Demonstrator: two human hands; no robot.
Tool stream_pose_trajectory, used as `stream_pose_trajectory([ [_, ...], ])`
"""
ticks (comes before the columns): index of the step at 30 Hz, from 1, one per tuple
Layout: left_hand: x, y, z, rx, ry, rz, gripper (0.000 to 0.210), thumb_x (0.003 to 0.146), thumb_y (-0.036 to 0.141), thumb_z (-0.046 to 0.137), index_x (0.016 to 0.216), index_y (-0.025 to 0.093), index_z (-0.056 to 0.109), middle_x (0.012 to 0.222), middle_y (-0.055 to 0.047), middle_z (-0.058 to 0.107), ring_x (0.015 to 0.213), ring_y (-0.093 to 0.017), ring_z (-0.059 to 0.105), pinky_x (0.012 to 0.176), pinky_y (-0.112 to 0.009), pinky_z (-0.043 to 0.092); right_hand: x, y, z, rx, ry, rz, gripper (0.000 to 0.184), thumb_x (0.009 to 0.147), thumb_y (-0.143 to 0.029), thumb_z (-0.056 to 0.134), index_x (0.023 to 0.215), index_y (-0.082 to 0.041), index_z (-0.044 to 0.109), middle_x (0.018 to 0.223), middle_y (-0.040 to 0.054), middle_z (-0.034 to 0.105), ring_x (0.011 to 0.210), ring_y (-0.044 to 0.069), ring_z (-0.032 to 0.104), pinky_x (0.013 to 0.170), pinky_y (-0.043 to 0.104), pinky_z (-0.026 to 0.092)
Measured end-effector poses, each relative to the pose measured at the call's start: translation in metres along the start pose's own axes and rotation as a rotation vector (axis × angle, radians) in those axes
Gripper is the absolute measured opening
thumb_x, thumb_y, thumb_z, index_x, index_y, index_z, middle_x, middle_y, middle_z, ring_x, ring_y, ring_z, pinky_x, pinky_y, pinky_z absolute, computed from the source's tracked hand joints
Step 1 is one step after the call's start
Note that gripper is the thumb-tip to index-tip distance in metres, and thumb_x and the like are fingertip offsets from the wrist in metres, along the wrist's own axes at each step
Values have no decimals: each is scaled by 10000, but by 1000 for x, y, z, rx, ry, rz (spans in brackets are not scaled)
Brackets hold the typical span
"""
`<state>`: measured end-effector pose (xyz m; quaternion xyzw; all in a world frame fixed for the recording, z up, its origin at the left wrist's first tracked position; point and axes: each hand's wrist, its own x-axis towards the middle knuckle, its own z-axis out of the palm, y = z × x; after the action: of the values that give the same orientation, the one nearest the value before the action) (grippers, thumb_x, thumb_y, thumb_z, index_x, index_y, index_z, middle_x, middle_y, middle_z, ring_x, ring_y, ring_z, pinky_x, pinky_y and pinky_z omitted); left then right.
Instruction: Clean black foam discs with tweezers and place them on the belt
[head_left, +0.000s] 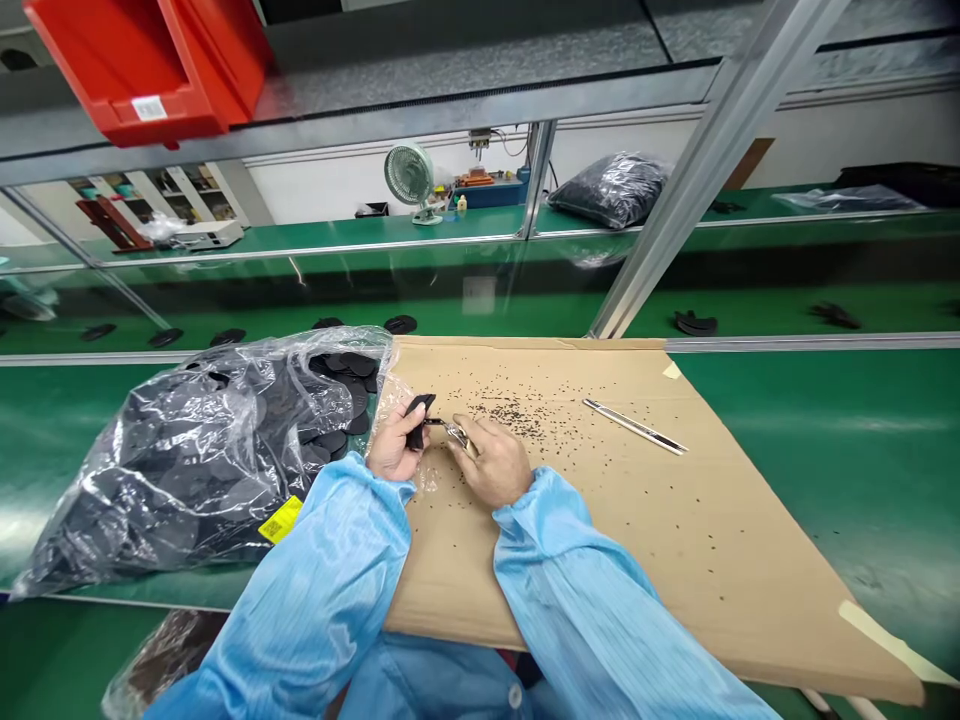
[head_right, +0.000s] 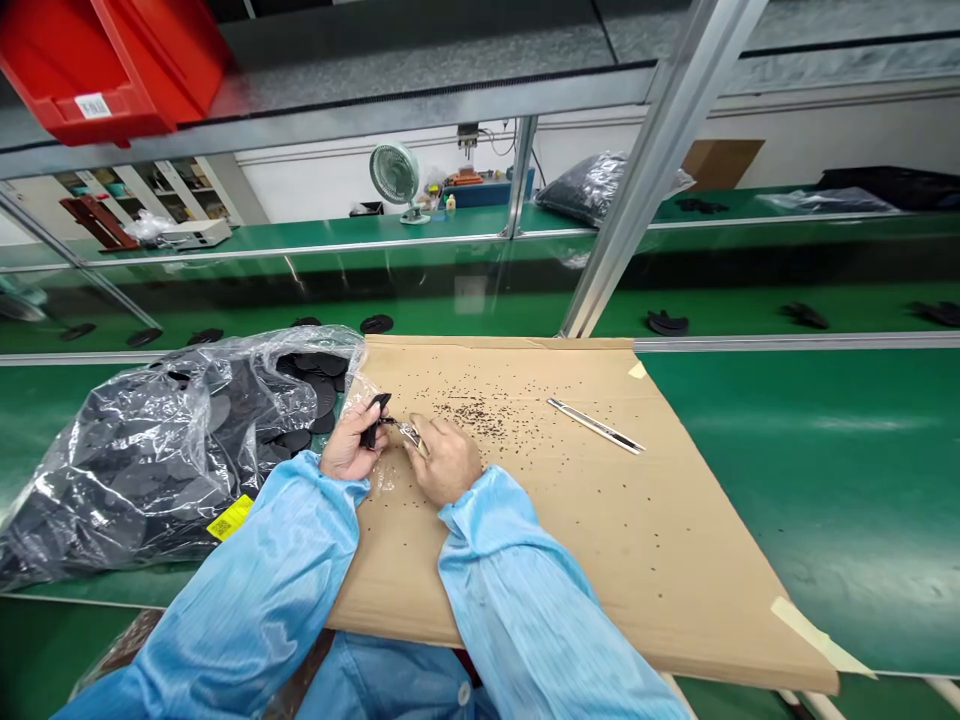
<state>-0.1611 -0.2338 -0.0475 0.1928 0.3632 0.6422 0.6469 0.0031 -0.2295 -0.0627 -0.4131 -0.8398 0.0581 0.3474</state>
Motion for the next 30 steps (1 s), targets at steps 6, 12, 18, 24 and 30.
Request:
stream_pose_trajectory([
  [6,1,-3,-1,5,23,17,434,603,179,806,964,150,567,677,34,541,442,-35,407,381,-157,279,1,0,-3,-73,-44,10,297,905,-273,488,1167,-188,598,870,64,659,822,205,599,769,296,450],
  [12,2,-4,-1,11,23,40,407,623,167,791,960,146,565,673,32,532,444,-37,419,387,-158,295,2,-2,-5,-69,-155,78,311,880,-214,486,1168,-214,602,923,68,673,850,204,610,763,281,450],
  [18,1,-2,2,51,85,32,274,705,139,684,944,131,551,688,-6,557,499,-90,524,427,-193,400,3,0,-1,262,-34,200,298,851,-249,528,1128,-223,632,984,53,693,907,203,630,819,298,476],
  [24,2,-1,-1,79,19,90,448,645,134,768,1032,171,546,761,7,590,523,-62,525,432,-153,393,4,4,-2,355,66,274,296,827,-285,554,1099,-216,648,1006,60,691,926,215,634,834,323,481],
  [30,6,-2,-4,-29,35,78,373,602,215,830,877,159,584,753,6,614,565,-61,536,466,-151,421,4,-1,-4,312,-8,215,295,831,-272,555,1107,-207,637,998,68,681,923,216,620,839,325,470],
])
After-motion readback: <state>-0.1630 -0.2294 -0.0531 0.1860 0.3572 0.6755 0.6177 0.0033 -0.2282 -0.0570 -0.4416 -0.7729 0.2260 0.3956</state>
